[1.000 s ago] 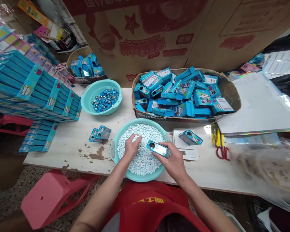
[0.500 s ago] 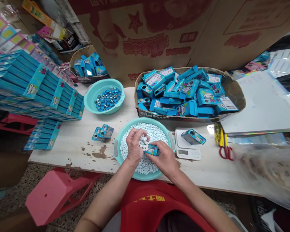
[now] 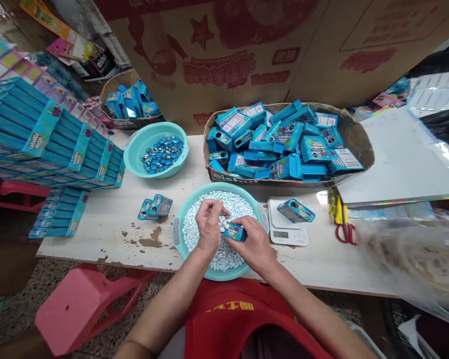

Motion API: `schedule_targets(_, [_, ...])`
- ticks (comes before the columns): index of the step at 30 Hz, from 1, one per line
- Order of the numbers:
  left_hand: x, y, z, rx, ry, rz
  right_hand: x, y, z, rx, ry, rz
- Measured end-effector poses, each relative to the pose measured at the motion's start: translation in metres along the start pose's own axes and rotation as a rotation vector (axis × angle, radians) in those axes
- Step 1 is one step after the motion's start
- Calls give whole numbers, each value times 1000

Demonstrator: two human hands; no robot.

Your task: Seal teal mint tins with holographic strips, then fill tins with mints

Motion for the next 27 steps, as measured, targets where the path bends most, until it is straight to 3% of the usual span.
schedule_targets(8, [0,-3,0,34,-39,19,6,-2,-1,11,-37,17])
schedule_targets(13, [9,0,5,-37,-18,-40,1,1,-5,8,-97,35])
schedule_targets(17, [19,4,3,-52,18,10,-6,5,-6,31,-191,16])
schedule_targets(23, [6,1,0,-16,-78,-37,7,5,7,40,-215,91])
schedule_targets(27, [10,3,-1,-18,-77,18,4,4,8,52,-242,53])
Point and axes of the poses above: each hand's wrist, its own y-axis away from the middle knuckle, its own z-axis out of the palm, x = y × z, the point moved 3 cm from there along -y, towards the middle knuckle, and after that the axes turned 8 degrees about -y, right-handed, at the moved point
